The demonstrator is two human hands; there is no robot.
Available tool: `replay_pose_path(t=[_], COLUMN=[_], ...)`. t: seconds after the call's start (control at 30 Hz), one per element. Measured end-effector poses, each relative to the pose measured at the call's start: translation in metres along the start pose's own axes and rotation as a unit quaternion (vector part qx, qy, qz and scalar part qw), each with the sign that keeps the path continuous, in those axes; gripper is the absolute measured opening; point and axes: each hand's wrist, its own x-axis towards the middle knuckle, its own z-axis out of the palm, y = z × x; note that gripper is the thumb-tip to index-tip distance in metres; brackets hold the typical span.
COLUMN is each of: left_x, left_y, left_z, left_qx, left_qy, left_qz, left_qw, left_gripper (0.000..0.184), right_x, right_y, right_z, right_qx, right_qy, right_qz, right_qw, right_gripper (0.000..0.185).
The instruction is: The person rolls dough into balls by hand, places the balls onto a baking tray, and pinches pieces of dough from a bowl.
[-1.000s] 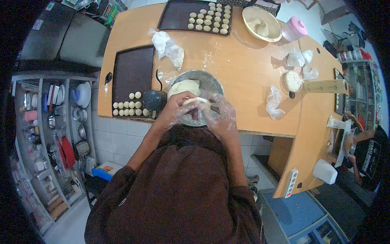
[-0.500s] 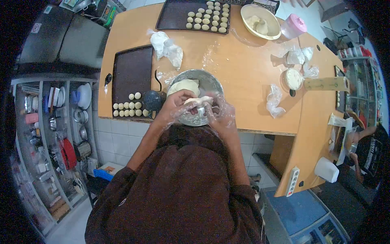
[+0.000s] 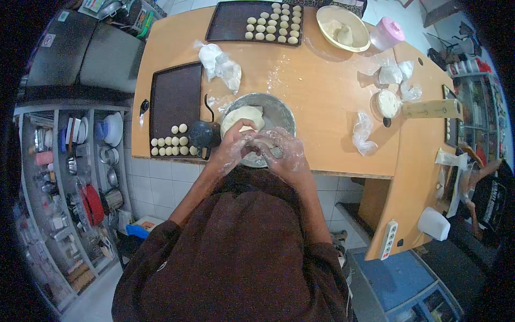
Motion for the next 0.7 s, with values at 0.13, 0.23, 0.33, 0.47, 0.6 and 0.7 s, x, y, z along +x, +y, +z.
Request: replay_pose_path(t=[0.13, 0.23, 0.33, 0.47, 0.6, 0.7], left_x=[0.002, -0.001, -0.004, -0.010, -0.007, -0.006], left_y=[-0.007, -0.013, -0.016, -0.009, -0.005, -0.004], left_z=[-0.010, -0.011, -0.017, -0.004, -0.012, -0.008], left_qx=[-0.061, 0.049, 0.126, 0.073, 0.086, 0.009], left_qy=[-0.069, -0.050, -0.022, 0.073, 0.059, 0.027], left_qz=[-0.022, -0.006, -0.004, 0.005, 0.000, -0.005], left_qw=[0.996, 0.998, 0.992, 0.995, 0.995, 1.000], left_gripper=[0.018, 0.018, 0.018, 0.013, 0.012, 0.014], right_x=[-0.006, -0.010, -0.012, -0.011, -0.006, -0.007], right_y=[0.003, 0.007, 0.014, 0.009, 0.000, 0.012], right_z=[0.000, 0.001, 0.001, 0.010, 0.011, 0.012], right_qx=[0.009, 0.007, 0.031, 0.026, 0.025, -0.033], right_qy=[0.007, 0.004, -0.028, -0.004, 0.004, 0.010], right_qz=[0.049, 0.075, 0.122, 0.082, 0.018, -0.018], right_qw=[0.999, 0.997, 0.992, 0.996, 1.000, 0.999], right_gripper=[0.018, 0.019, 0.025, 0.033, 0.032, 0.030])
